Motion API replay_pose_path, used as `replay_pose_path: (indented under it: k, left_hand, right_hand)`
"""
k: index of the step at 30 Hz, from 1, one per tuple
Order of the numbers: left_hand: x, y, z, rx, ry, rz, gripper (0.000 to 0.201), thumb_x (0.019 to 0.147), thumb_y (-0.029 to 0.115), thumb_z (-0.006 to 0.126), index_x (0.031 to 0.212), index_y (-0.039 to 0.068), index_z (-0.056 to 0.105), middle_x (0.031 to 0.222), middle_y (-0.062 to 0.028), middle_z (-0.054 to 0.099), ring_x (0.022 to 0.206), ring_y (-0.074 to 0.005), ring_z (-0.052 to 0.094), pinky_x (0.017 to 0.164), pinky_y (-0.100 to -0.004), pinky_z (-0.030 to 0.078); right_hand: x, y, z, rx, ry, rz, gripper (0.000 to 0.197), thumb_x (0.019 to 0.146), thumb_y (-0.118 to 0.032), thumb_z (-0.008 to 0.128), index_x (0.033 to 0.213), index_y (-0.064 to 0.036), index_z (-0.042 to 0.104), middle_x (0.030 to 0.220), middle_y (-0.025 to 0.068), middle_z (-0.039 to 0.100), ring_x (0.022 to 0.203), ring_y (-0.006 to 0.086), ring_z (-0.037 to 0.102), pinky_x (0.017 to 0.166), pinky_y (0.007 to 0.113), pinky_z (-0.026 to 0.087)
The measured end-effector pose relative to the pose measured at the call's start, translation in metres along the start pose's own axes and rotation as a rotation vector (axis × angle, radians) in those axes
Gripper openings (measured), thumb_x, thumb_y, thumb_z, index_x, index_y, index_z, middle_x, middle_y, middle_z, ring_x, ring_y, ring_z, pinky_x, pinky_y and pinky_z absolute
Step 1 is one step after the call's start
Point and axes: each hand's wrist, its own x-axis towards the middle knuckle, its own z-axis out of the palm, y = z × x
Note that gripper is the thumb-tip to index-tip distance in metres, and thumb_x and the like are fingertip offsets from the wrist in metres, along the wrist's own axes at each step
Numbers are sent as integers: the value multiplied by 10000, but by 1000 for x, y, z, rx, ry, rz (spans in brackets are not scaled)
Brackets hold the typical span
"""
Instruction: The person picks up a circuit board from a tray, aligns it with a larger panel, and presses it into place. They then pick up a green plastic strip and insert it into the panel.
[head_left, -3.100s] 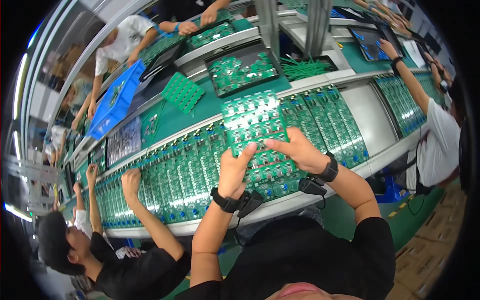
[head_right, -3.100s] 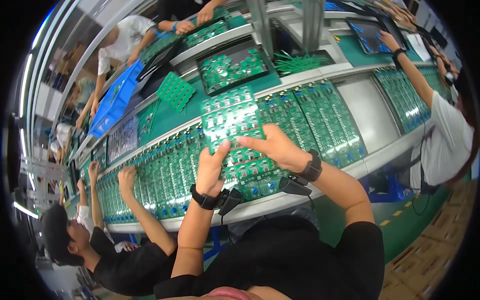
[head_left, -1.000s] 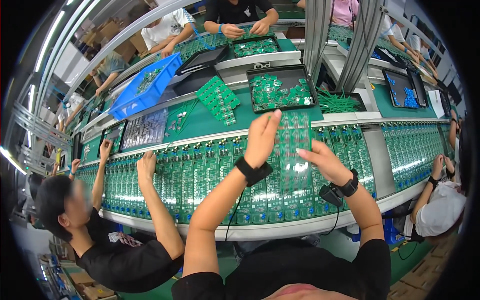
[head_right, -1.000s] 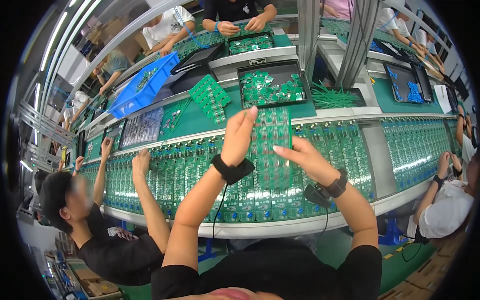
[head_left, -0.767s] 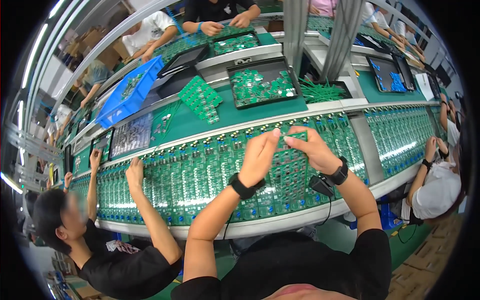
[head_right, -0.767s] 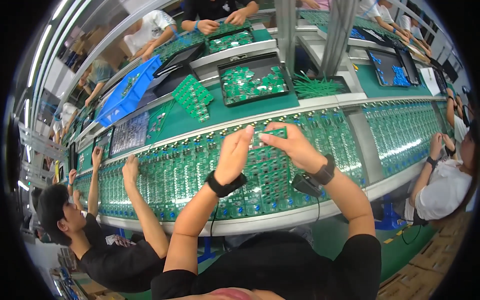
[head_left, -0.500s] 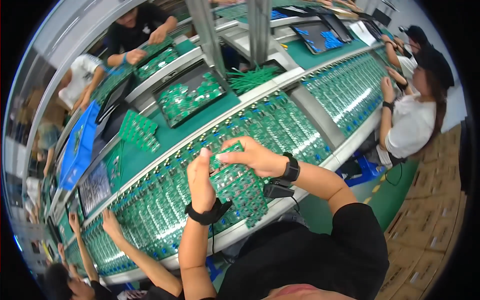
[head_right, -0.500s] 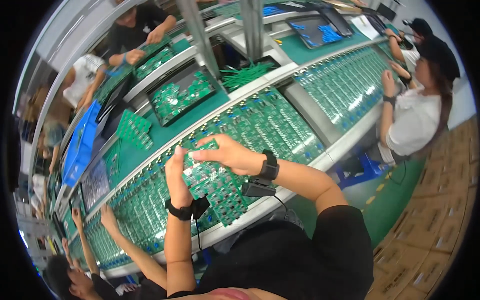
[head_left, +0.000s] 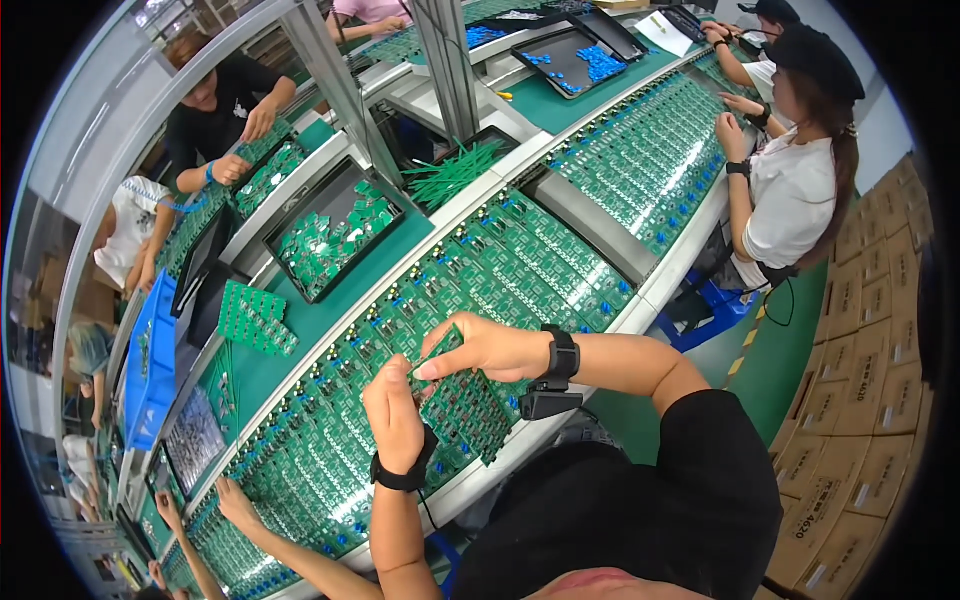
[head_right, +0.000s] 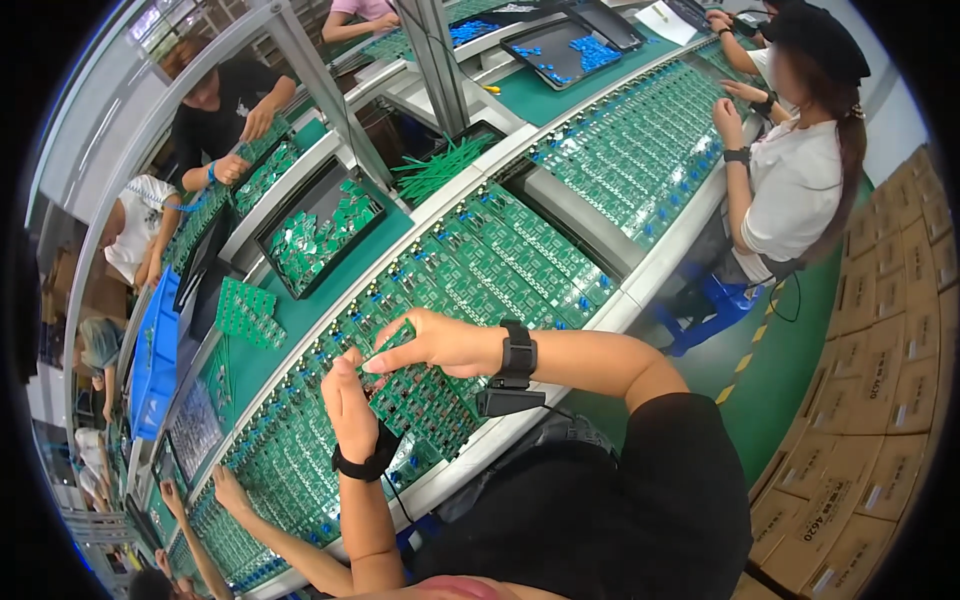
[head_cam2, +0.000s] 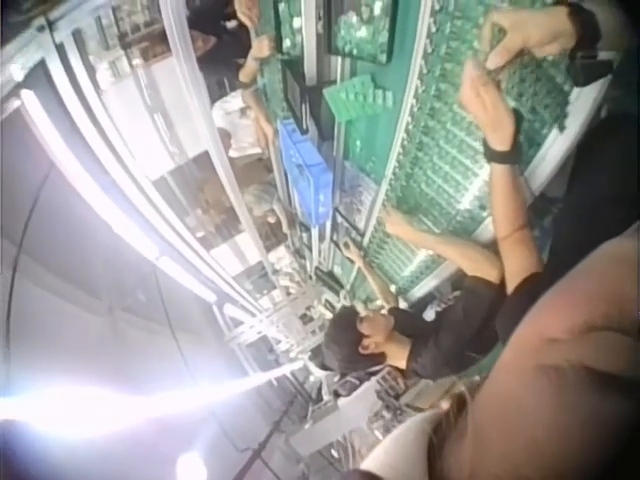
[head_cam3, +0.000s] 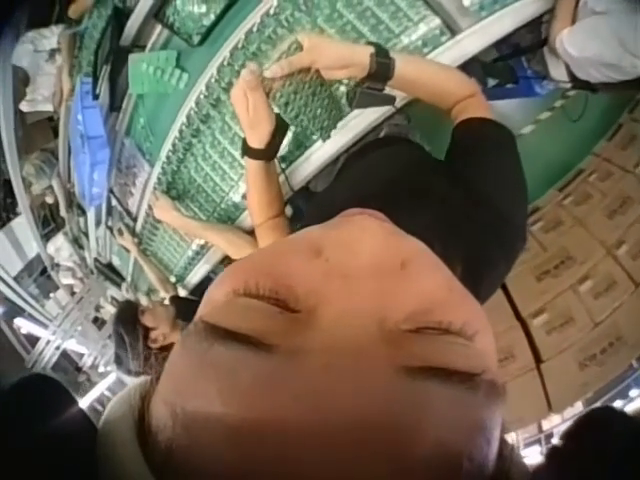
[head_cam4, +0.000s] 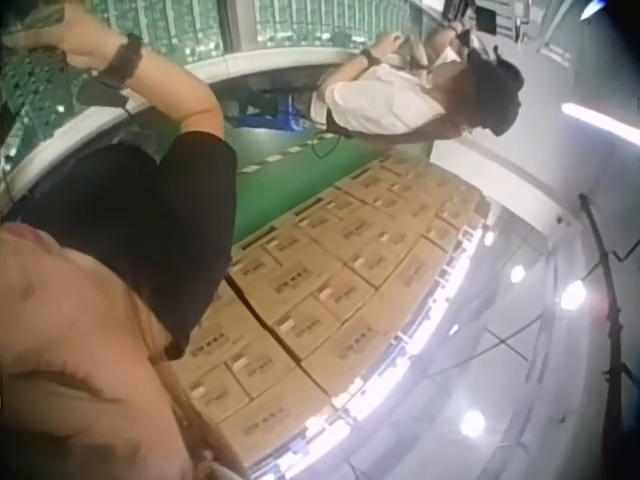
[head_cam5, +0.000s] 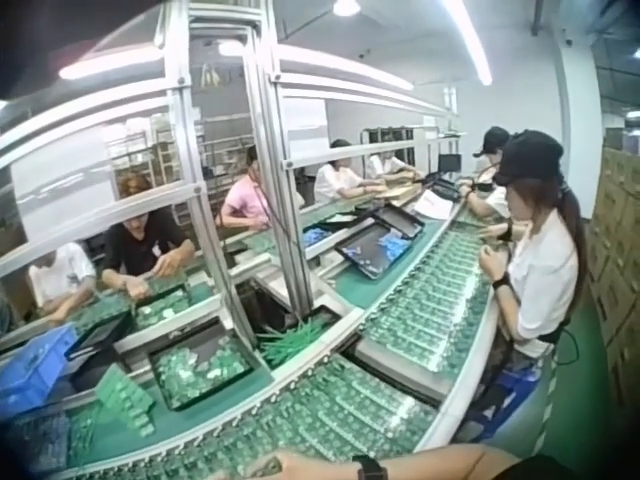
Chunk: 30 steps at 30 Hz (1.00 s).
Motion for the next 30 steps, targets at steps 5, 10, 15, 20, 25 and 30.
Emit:
replay_pose_path:
  k: [5, 10, 15, 20, 25, 30]
  left_hand:
    - [2, 1, 4, -224, 118, -207, 438, 936, 380, 372, 674, 62, 522, 553, 33, 412, 483, -52, 307, 446, -230, 213]
    - [8, -14, 0, -187, 198, -229, 389, 924, 380, 406, 704, 82, 525, 645, 54, 441, 554, -32, 320, 505, -204, 235]
    - [3, -37, -3, -351, 89, -314, 307, 919, 345, 428, 775, 88, 513, 647, 52, 415, 599, -34, 368, 510, -199, 312]
    - [2, -37, 1, -357, -60, -276, 237, 918, 292, 431, 817, 91, 507, 687, 55, 428, 625, -43, 388, 577, -211, 351]
    - [2, -38, 2, -570, -52, -314, 185, 901, 245, 487, 799, 93, 514, 724, 63, 439, 682, -33, 395, 623, -195, 323]
    - [2, -34, 11, -702, -21, -434, 141, 891, 178, 514, 784, 88, 503, 719, 51, 448, 660, -34, 405, 598, -186, 321]
  right_hand:
    - [0, 1, 11, 81, 53, -37, 252, 781, -147, 691, 937, 18, 581, 851, 50, 614, 819, 99, 566, 747, 253, 431]
    - [1, -10, 8, -175, 41, -118, 302, 793, -204, 681, 982, 1, 563, 848, 43, 598, 767, 93, 522, 731, 243, 398]
    - [-2, -8, 5, -519, 149, -110, 222, 836, -222, 633, 929, -26, 586, 822, 15, 583, 780, 73, 520, 700, 230, 409]
    - [-2, 3, -3, -142, 149, -81, 206, 858, -247, 601, 875, -46, 558, 817, -5, 540, 781, 60, 465, 679, 230, 379]
    - [-3, 10, -10, -34, 176, -104, 221, 868, -275, 582, 834, -61, 541, 773, -2, 503, 747, 75, 431, 650, 260, 363]
    - [-8, 6, -12, -438, 224, -170, 285, 889, -321, 543, 812, -48, 515, 733, 7, 461, 704, 84, 414, 612, 266, 369]
